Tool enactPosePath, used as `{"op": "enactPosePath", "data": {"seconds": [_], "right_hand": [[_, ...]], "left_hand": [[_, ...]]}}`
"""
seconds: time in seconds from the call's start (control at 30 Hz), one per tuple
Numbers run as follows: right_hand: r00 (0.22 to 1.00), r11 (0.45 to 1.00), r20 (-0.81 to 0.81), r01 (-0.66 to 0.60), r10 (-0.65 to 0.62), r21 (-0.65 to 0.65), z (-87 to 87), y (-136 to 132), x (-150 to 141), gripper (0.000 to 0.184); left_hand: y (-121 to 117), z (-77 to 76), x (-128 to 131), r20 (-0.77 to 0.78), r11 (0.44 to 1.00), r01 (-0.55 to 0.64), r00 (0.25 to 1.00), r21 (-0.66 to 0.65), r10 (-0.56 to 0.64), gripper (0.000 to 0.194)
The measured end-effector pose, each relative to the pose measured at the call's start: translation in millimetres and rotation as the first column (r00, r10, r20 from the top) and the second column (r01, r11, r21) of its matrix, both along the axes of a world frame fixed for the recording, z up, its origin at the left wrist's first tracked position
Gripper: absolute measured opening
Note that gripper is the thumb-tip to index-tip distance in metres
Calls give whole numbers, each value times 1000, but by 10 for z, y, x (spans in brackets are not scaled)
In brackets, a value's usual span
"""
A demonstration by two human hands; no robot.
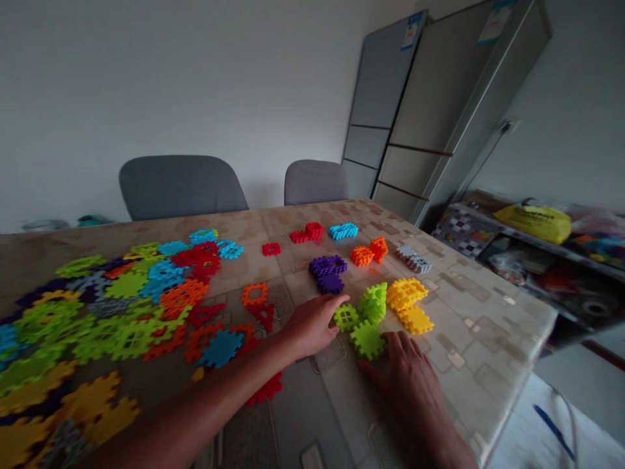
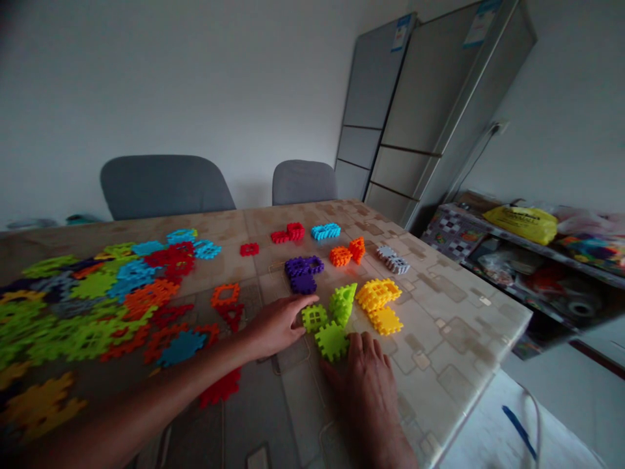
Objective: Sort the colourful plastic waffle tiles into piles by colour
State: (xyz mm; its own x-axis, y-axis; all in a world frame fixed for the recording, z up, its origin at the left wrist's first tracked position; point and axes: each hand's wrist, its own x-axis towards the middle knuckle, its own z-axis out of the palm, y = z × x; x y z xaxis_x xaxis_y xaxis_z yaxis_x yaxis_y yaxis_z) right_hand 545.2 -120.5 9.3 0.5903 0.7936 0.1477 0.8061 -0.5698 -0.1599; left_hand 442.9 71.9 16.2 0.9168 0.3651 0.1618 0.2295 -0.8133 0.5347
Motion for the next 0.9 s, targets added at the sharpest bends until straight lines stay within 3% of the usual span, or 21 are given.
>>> {"op": "enactPosePath", "data": {"seconds": [0.4,0.6,0.9], "right_hand": [[999,999,17,-45,45,25,-81,-9,60,27],[999,999,46,-7,6,35,-57,9,20,24],[998,999,41,-44,42,29,-62,9,43,25]], "left_hand": [[-75,-38,57,-30,998,-25,999,54,26,61],[-86,-28,46,-32,998,-14,999,59,16,60],[-118,-10,46,-22,999,-5,1000,50,6,59]]}}
